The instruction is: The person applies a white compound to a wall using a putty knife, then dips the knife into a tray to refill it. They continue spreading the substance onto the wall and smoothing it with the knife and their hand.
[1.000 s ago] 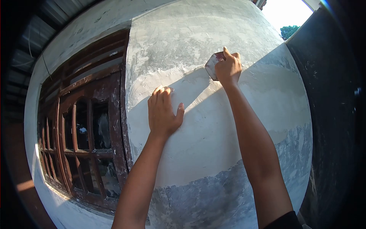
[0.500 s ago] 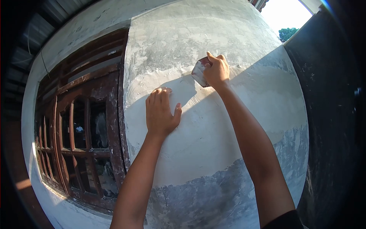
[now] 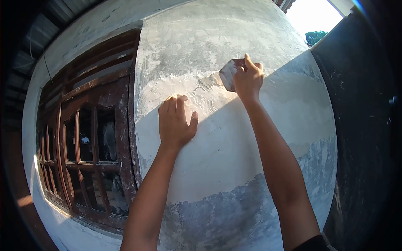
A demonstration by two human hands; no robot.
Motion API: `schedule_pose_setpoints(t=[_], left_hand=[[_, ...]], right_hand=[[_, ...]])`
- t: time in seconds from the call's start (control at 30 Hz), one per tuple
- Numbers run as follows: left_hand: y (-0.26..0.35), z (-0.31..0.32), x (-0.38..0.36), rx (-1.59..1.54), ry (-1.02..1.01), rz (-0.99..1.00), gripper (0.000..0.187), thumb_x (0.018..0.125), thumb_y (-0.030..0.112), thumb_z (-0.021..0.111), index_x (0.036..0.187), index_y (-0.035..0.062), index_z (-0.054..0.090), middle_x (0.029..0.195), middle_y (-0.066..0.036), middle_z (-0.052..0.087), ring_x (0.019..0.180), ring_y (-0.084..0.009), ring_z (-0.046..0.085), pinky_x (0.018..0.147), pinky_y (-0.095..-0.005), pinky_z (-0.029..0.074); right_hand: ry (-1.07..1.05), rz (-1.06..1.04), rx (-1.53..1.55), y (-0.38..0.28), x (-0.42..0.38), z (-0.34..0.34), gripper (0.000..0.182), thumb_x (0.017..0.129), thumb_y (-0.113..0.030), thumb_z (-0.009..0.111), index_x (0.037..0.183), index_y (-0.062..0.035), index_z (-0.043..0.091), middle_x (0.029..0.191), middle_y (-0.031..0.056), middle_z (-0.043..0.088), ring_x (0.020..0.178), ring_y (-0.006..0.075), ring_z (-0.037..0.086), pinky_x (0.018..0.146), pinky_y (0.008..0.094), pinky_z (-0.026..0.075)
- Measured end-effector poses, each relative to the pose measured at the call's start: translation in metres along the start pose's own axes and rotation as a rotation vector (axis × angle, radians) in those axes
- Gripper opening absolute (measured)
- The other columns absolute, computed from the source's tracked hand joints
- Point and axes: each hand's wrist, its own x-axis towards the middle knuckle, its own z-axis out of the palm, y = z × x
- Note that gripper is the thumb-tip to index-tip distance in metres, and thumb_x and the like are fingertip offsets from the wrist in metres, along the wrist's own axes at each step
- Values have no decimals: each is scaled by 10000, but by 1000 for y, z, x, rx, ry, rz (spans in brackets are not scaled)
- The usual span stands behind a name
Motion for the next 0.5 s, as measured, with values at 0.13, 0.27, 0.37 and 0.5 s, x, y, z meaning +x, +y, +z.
schedule_pose_setpoints(t=[0.13, 0.27, 0.37, 0.5], left_hand=[[0, 0, 1, -6, 1, 21, 466, 768, 197, 633, 1173, 29, 473, 1165, -163, 525, 1136, -337, 472, 988, -450, 329], [-3, 0, 0, 8, 8, 14, 455, 767, 198, 631, 1164, 36, 480, 1166, -162, 522, 1134, -331, 474, 984, -448, 333], [1, -3, 3, 5, -18, 2, 460, 768, 202, 626, 1171, 34, 479, 1173, -160, 519, 1138, -329, 473, 986, -447, 334], [-3, 2, -1, 17, 21, 46, 470, 774, 211, 617, 1179, 24, 470, 1179, -158, 517, 1142, -327, 470, 991, -446, 331]], right_hand=[[-102, -36, -176, 5, -8, 8, 496, 772, -94, 608, 1267, -64, 592, 1006, 156, 551, 950, 289, 591, 875, 401, 465], [53, 43, -122, 5, 6, -6, 484, 788, -71, 585, 1269, -24, 578, 1000, 160, 546, 951, 290, 587, 871, 378, 466], [-31, -131, 77, -2, -1, 12, 472, 783, -76, 596, 1253, -45, 597, 985, 187, 542, 943, 319, 589, 858, 385, 476], [-30, -57, -192, 19, 24, 17, 405, 783, -86, 582, 1183, -72, 644, 982, 172, 546, 958, 298, 589, 827, 384, 479]])
